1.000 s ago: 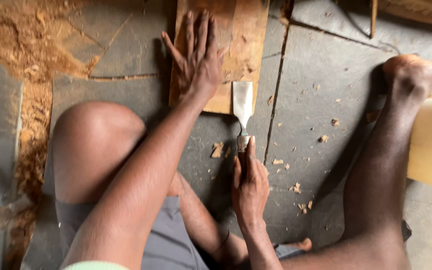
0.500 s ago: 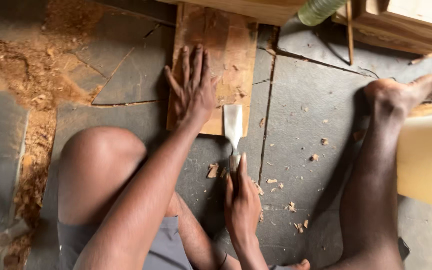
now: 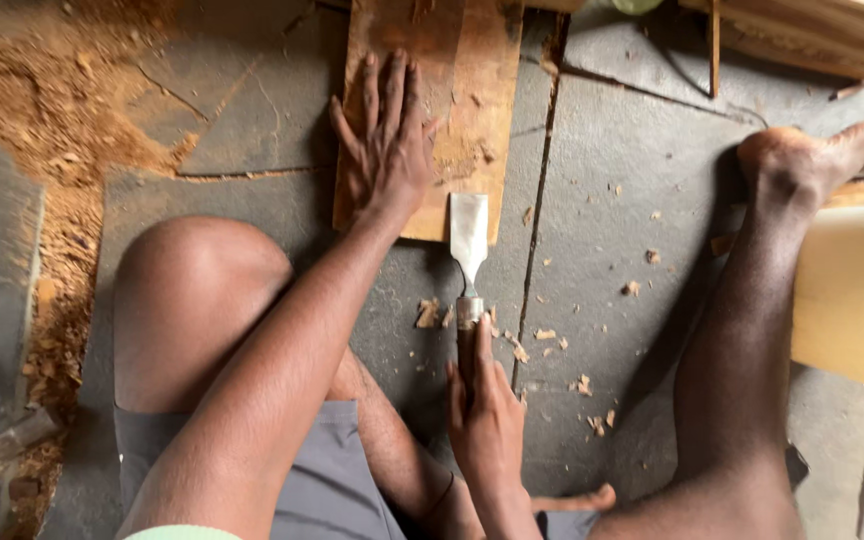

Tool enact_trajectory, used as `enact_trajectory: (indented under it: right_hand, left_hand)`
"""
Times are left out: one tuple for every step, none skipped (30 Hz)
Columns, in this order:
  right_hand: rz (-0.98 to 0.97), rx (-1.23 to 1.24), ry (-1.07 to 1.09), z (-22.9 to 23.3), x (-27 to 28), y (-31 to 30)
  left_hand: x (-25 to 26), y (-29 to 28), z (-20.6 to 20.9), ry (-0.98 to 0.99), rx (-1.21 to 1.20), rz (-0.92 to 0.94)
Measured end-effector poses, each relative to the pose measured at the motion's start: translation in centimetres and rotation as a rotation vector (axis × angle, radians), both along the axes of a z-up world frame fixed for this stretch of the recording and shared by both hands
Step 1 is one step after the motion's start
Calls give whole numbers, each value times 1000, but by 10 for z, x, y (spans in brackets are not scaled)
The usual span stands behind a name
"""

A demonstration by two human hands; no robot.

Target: The person sits on the floor and uses a chisel to carve a rectangular piece of wood. They hold the wood steady with their left hand and repeatedly strike the chisel with their right hand to remove wood shavings.

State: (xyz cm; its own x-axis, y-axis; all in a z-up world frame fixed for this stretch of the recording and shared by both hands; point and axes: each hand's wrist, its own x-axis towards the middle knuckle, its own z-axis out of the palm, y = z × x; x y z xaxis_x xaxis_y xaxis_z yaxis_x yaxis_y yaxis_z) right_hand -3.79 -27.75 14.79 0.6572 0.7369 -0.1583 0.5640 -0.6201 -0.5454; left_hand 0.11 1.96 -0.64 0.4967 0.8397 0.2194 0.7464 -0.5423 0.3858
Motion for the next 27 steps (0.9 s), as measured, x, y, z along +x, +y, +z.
enact_trajectory:
  right_hand:
    - [-29,-76,-16,-3,-4,-3]
    - [-40,-56,-54,-6,-7,-3]
    - [-50,-36,-92,-7,-11,-2]
    - [-54,3,-131,-9,-11,6]
    - [-48,2,-172,-12,-8,15]
    - [-43,-20,-199,-12,-9,18]
    - [-38,-42,-225,-13,-10,19]
    - [-14,15,-238,-13,-9,18]
    - [10,73,-251,-14,-7,17]
    - [36,138,-262,-16,-5,18]
    - [10,74,-217,-16,-4,18]
    - [-16,5,-172,-15,-3,13]
    - [-41,-65,-126,-13,-4,8]
    - [-44,-85,-132,-11,-4,7]
    - [-48,-106,-137,-8,-5,5]
    - [-46,-126,-135,-7,-5,7]
    - [-36,-63,-152,-10,-2,13]
    - [-24,-19,-160,-13,1,15]
    - [-12,25,-169,-13,1,14]
    - [-10,11,-152,-12,-2,10]
    - [-8,-4,-136,-9,-3,7]
    - [-9,-2,-133,-8,0,10]
    - [-19,-15,-131,-5,0,11]
    - [-26,-23,-131,-2,0,11]
    - [-32,-32,-132,-1,1,14]
    - [-34,-9,-123,-3,1,15]
    - [-36,14,-114,-7,2,19]
  left_hand:
    - [-2,-3,-1,-9,-1,-1]
    - [-1,0,0,-23,6,0]
    - [0,2,3,-37,13,1]
    - [2,5,8,-29,-11,3]
    - [5,1,12,-22,-35,6]
    - [0,-7,13,-1,-78,5]
    - [-5,-6,13,6,-67,-6]
    - [-5,-2,12,5,-58,-20]
    - [-4,-1,11,3,-48,-34]
    - [-3,1,10,-20,-35,-24]
    - [-1,2,9,-43,-21,-15]
    - [0,0,8,-65,-11,-5]
    - [-3,-3,7,-58,-25,-3]
    - [-2,-2,7,-61,-30,-4]
    - [0,0,8,-63,-36,-6]
    - [2,2,8,-63,10,5]
    - [5,3,7,-62,56,15]
    - [1,-5,4,-53,82,27]
    - [-1,-8,2,-34,38,24]
    - [-1,-2,1,-17,0,17]
    - [-2,-1,2,0,-38,10]
    - [-1,-2,4,-27,-23,5]
    - [-4,-6,6,-54,-8,0]
    - [-3,-3,8,-83,11,-2]
    - [3,2,10,-90,47,5]
    - [2,0,8,-83,66,14]
    - [0,-2,6,-76,85,23]
